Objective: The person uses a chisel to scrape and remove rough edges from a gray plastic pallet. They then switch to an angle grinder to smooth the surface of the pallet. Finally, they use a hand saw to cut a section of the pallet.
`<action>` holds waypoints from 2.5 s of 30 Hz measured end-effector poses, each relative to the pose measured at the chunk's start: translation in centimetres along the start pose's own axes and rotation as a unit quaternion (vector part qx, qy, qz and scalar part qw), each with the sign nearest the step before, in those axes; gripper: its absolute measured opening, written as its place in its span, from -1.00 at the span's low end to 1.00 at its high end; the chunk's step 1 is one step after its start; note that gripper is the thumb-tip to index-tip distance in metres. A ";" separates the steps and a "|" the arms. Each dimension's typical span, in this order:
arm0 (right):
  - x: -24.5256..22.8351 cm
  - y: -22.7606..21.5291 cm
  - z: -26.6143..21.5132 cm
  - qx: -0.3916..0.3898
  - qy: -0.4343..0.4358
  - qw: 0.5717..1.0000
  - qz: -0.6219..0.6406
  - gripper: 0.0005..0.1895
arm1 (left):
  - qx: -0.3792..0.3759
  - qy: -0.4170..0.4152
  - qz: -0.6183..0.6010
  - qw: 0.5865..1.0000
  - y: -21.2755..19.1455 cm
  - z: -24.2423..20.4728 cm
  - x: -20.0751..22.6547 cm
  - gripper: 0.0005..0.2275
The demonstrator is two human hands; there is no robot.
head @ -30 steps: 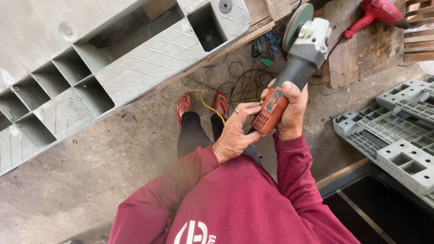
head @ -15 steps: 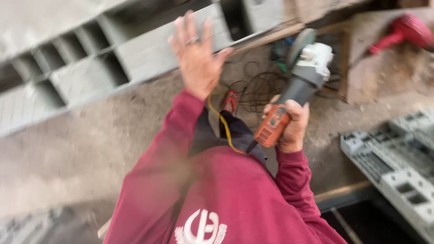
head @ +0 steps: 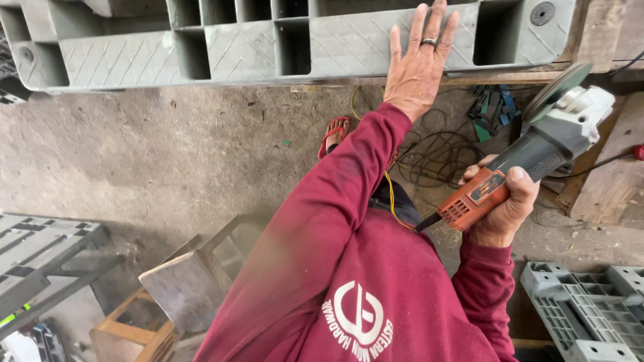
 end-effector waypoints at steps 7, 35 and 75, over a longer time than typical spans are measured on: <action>-0.2 -0.6 -1.5 0.016 -0.032 0.998 -0.043 -0.57 | 0.083 0.017 -0.064 0.994 -1.1 0.4 -0.1 -0.22; -0.6 0.7 1.4 0.129 -0.063 0.989 -0.047 -0.53 | -0.055 0.127 -0.159 0.977 -5.3 -1.0 1.3 -0.14; -12.5 -79.2 5.8 0.515 -0.052 0.851 -0.088 -0.44 | -0.674 0.053 -0.335 0.656 48.5 -7.5 69.7 0.04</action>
Point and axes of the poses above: each hand's wrist, its own z-axis towards the middle knuckle, its own y-axis out of the palm, x = y × z, the point moved 8 cm from there along z, towards the middle knuckle, and after that the axes turned 5 degrees about -x, right-handed, at the moved point
